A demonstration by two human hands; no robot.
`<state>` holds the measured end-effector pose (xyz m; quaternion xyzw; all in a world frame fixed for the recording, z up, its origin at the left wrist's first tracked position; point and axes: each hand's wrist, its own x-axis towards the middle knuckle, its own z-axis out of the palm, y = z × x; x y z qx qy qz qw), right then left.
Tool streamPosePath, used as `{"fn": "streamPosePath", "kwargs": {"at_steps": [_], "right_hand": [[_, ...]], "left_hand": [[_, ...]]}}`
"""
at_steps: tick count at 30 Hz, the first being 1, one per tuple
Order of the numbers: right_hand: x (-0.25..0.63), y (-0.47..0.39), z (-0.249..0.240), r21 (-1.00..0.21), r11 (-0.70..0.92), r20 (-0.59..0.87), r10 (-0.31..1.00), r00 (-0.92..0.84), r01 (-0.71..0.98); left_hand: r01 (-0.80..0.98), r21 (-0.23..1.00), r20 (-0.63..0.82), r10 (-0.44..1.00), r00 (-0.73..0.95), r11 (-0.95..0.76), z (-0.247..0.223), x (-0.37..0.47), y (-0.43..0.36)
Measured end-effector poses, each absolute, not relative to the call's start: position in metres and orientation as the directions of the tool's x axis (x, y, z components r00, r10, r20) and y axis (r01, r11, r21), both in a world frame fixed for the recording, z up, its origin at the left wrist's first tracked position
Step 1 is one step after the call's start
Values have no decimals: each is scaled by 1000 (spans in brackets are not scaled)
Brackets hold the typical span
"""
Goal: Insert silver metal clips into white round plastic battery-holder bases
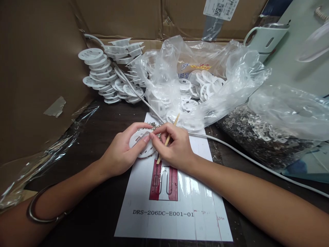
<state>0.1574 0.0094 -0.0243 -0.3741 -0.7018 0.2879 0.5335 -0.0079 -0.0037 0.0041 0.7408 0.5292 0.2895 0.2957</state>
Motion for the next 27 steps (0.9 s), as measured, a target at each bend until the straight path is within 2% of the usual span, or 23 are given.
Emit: {"fn": "streamPosePath", "kwargs": {"at_steps": [3, 10, 13, 16, 22, 27], "right_hand": [[157, 10, -24, -790, 568, 546, 823, -156, 231], [157, 10, -23, -794, 564, 531, 825, -194, 224], [158, 11, -23, -806, 544, 509, 838, -198, 233], [158, 12, -23, -830, 511, 477, 858, -190, 223], [160, 12, -24, -871, 477, 451, 872, -192, 117], [164, 12, -29, -900, 429, 436, 885, -163, -77]], "left_hand": [[624, 728, 160, 956, 247, -283, 3, -7, -5], [708, 571, 202, 907, 370, -416, 2, -11, -3], [708, 555, 219, 898, 381, -436, 2, -12, -3], [682, 608, 188, 909, 372, -406, 3, -11, -2], [531, 793, 145, 939, 311, -298, 2, -12, -1], [404, 874, 167, 947, 275, -271, 1, -13, 0]]}}
